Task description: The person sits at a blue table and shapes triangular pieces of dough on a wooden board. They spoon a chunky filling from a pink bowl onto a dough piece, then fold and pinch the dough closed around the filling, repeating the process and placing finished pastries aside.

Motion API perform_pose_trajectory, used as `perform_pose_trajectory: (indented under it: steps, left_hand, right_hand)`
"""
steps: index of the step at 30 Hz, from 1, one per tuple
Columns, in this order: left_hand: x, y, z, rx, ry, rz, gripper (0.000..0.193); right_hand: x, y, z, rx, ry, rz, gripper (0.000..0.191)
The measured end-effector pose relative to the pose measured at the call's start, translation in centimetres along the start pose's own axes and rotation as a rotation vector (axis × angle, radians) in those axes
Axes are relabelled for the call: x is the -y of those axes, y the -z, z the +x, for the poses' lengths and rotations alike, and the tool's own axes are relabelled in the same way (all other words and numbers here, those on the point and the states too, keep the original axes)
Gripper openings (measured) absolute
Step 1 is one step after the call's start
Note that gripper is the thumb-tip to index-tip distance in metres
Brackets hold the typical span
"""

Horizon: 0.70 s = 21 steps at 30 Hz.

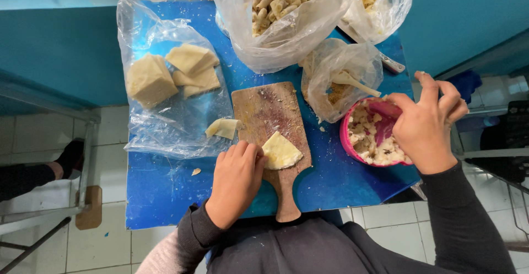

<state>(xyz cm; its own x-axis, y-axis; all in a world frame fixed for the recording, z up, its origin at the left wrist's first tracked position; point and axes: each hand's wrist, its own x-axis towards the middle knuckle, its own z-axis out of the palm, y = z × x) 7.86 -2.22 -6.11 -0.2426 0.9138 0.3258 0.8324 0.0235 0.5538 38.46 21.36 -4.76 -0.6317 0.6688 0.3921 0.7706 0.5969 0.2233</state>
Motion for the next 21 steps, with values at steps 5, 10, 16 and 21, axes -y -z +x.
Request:
perform_pose_trajectory:
  steps: [5,10,16,21]
  left_hand:
    - [-0.6,-0.5,-0.4,-0.055,0.059,0.004,0.009]
    - [-1.0,-1.2,-1.1,-0.131,0.098,-0.029,0.009]
    - [-1.0,-1.7,-1.3,-0.21,0.116,-0.085,0.01]
    - [-0.8,-1.6,-1.3,-0.218,0.101,-0.1,0.009]
  right_hand:
    - [-1.0,-0.9,0.1,0.062,-0.045,0.1,0.024]
    - [-2.0,-0.5,0.0,0.094,-0.12,0.23,0.038]
    - [-1.9,1.5,-0.9,0.084,-0.135,0.273,0.031]
    - [-1.0,1.7,-0.3,0.004,0.117,-0.194,0.01]
